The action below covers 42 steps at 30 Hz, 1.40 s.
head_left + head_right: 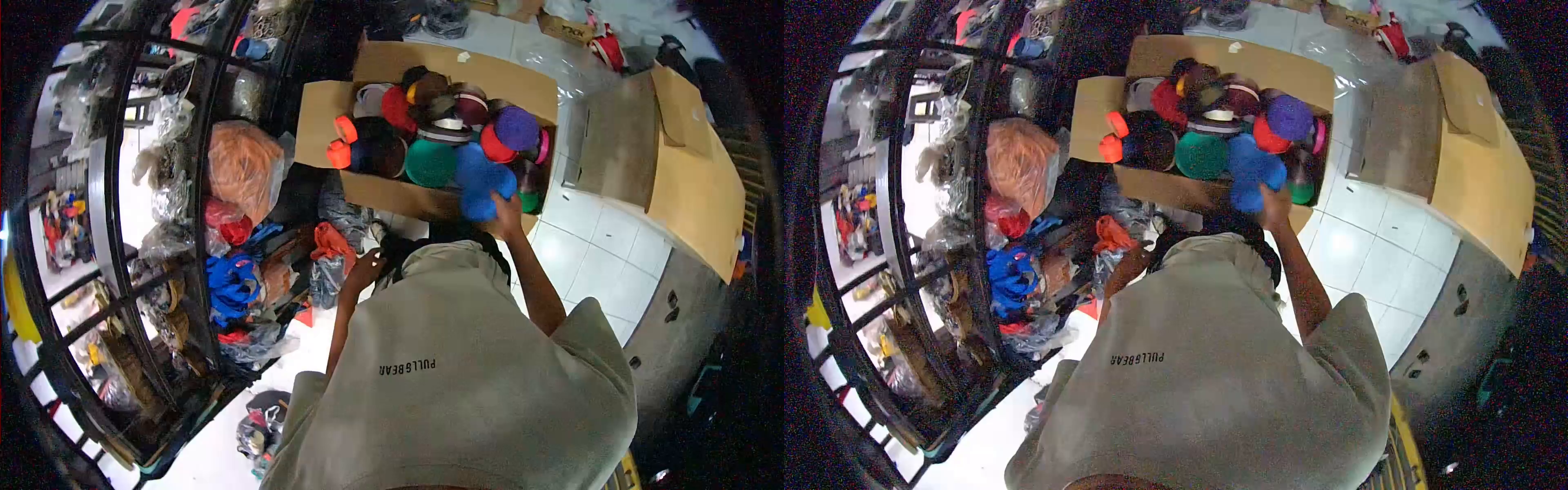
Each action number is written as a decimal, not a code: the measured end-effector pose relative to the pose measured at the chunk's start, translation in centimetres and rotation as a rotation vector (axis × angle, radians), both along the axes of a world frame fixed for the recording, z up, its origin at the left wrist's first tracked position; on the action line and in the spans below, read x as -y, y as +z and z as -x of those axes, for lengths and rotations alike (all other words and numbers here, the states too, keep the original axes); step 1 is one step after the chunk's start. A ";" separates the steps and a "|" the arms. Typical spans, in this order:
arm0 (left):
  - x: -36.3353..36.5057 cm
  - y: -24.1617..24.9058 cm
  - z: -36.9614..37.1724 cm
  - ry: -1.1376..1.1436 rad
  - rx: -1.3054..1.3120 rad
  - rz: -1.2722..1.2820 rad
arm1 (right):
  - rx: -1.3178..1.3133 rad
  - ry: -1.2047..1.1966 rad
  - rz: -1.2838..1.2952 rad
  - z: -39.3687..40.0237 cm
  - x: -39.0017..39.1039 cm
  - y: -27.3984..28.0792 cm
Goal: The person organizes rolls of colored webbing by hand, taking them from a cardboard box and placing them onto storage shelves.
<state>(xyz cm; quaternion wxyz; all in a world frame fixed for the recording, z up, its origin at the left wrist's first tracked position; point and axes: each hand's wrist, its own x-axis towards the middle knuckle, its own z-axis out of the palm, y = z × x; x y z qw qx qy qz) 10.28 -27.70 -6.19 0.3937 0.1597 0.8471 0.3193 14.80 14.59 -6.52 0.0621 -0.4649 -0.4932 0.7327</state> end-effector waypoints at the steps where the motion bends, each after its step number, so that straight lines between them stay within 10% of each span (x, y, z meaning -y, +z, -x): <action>1: 0.3 0.4 -0.5 0.069 0.035 0.021 | 0.046 -0.041 0.046 -0.8 -0.5 -1.4; 11: 0.6 0.4 -1.4 0.441 0.318 -0.032 | 0.181 -0.085 0.323 -3.2 -1.1 -3.2; 14: -2.6 0.3 2.6 -0.163 -0.405 0.013 | 0.142 -0.073 0.332 -3.0 -1.3 -2.1; 16: -6.2 0.6 5.2 -0.174 -0.469 0.007 | 0.068 0.043 0.319 -3.7 -2.3 -2.1; 20: -14.6 -2.0 8.5 0.261 -0.182 -0.623 | 0.044 0.298 0.146 -1.5 -1.8 7.5; 23: -18.5 0.7 10.3 0.341 0.605 -0.451 | 0.059 0.512 0.115 -0.9 -2.0 9.8; 25: -19.9 3.5 10.5 0.553 1.206 -0.762 | 0.041 0.536 0.076 0.5 -1.2 12.5; 37: -11.4 16.1 6.9 0.871 0.494 -0.582 | -0.024 1.226 0.086 10.2 3.4 15.0; 39: -8.1 17.0 5.8 0.960 0.319 -0.542 | -0.247 1.240 -0.056 11.5 6.6 9.8; 42: -4.3 21.3 5.4 1.164 0.192 -0.717 | -0.592 1.233 -0.297 16.0 12.5 18.5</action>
